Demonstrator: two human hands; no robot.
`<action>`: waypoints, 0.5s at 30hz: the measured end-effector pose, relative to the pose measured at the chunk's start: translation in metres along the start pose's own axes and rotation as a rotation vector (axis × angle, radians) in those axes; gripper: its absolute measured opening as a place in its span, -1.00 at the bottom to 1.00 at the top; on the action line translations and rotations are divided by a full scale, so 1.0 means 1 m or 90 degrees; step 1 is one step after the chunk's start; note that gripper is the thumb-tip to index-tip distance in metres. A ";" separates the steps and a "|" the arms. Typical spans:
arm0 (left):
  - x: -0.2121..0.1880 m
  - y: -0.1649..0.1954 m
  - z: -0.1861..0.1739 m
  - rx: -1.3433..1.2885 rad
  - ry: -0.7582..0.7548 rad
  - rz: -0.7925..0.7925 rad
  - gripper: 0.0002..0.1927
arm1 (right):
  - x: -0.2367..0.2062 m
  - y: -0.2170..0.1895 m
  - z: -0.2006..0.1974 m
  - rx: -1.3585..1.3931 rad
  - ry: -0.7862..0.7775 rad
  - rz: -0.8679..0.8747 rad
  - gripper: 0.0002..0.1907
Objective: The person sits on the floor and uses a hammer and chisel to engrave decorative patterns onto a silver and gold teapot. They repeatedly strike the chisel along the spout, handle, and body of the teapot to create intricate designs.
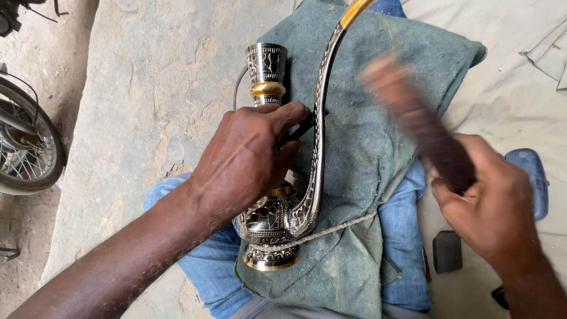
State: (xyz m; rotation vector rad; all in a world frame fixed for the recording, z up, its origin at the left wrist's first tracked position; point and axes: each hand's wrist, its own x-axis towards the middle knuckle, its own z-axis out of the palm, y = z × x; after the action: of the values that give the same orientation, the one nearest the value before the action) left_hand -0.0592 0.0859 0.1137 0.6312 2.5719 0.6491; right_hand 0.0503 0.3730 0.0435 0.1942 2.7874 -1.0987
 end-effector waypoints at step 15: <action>0.003 0.000 -0.003 0.000 0.025 0.049 -0.71 | 0.007 0.007 0.011 -0.012 -0.089 0.105 -0.55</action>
State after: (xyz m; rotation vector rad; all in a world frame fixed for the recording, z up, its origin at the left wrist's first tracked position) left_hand -0.0637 0.0863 0.1152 0.7262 2.5947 0.6936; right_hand 0.0458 0.3709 0.0304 0.3269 2.6051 -1.0062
